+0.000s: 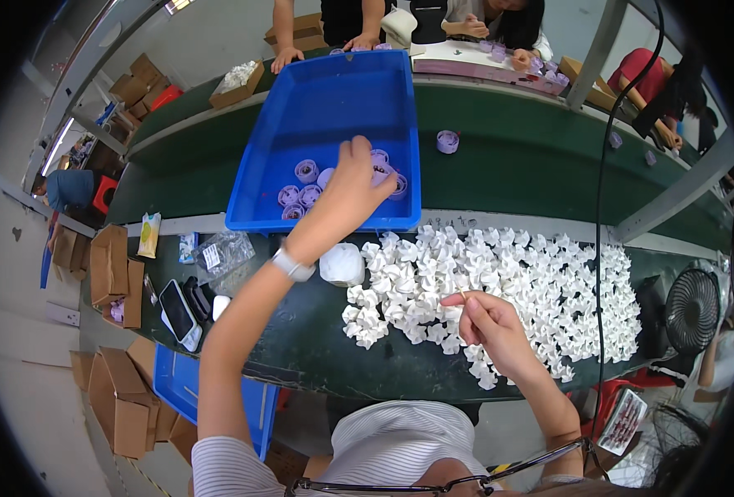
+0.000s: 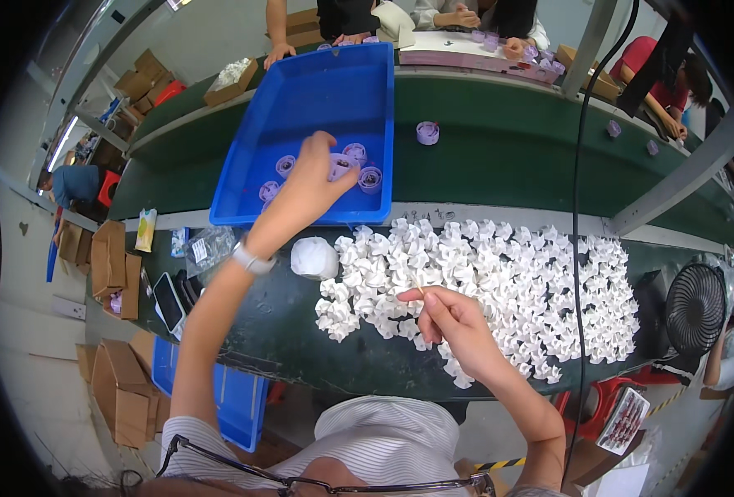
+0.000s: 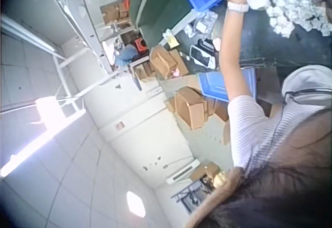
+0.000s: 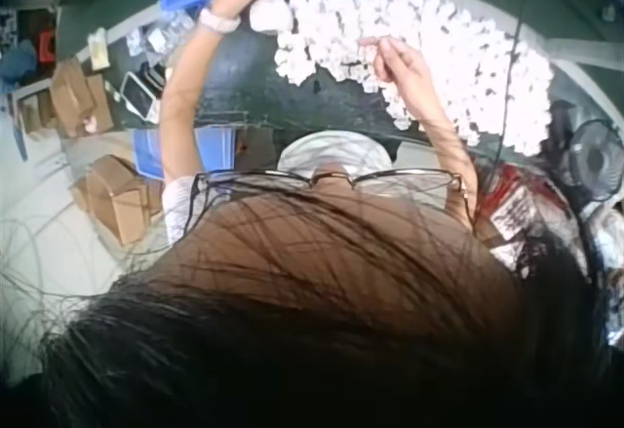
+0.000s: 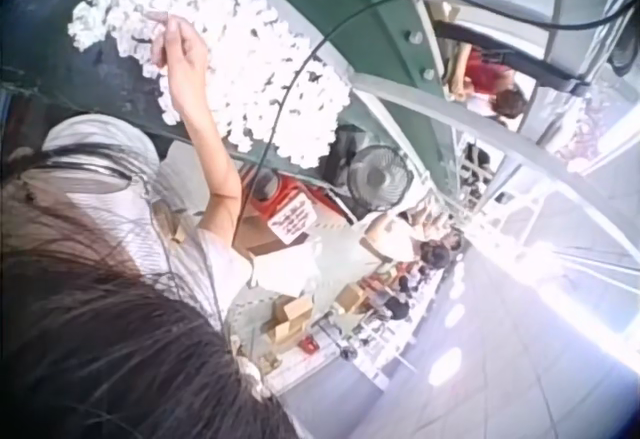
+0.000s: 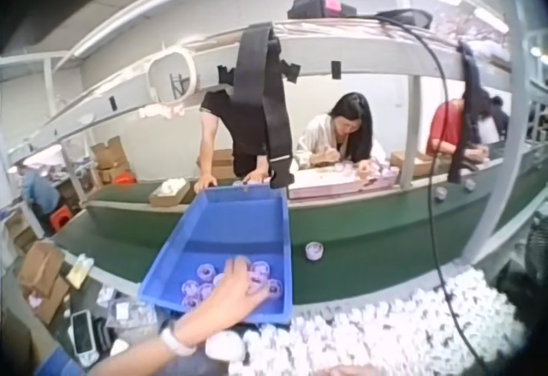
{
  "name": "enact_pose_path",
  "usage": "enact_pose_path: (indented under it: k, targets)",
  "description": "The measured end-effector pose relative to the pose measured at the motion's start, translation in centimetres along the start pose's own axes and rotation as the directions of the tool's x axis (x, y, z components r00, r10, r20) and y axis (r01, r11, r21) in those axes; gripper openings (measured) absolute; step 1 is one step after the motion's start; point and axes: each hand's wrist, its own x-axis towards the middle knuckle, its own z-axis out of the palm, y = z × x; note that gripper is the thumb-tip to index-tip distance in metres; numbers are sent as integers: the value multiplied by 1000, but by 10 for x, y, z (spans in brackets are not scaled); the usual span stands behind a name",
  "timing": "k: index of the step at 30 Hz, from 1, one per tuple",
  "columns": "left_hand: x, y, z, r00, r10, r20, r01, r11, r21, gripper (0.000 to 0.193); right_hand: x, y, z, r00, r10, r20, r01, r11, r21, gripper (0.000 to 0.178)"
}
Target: Assembling small white components into purple plastic housings on a production line.
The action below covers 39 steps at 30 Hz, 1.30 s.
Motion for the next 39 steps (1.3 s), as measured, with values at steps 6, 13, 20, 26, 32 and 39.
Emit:
enact_pose_path:
  k: [6, 13, 20, 26, 32, 39]
  targets:
    - [-85, 60, -55, 985, -150, -86, 59, 755, -653, 47, -9, 3, 4, 993, -116, -25, 117, 992, 55, 17]
    - [-156, 76, -43, 990, -118, 80, 140, 687, -713, 60, -12, 5, 31, 939, -311, -147, 282, 941, -188, 8]
    - [-165, 86, -43, 972, -194, 135, 209, 435, -876, 62, -7, -8, 42, 771, -637, 14, 505, 598, -622, 13]
    - [-167, 85, -45, 966, -198, 168, 240, 431, -870, 61, -10, -8, 45, 725, -686, 64, 522, 486, -701, 17]
    - [-167, 84, -45, 960, -200, 198, 267, 425, -865, 61, -9, -9, 45, 706, -695, 136, 573, 448, -686, 21]
    - [-169, 83, -44, 961, -213, 175, 256, 459, -851, 61, -4, -3, 35, 882, -468, 60, 437, 763, -475, 7]
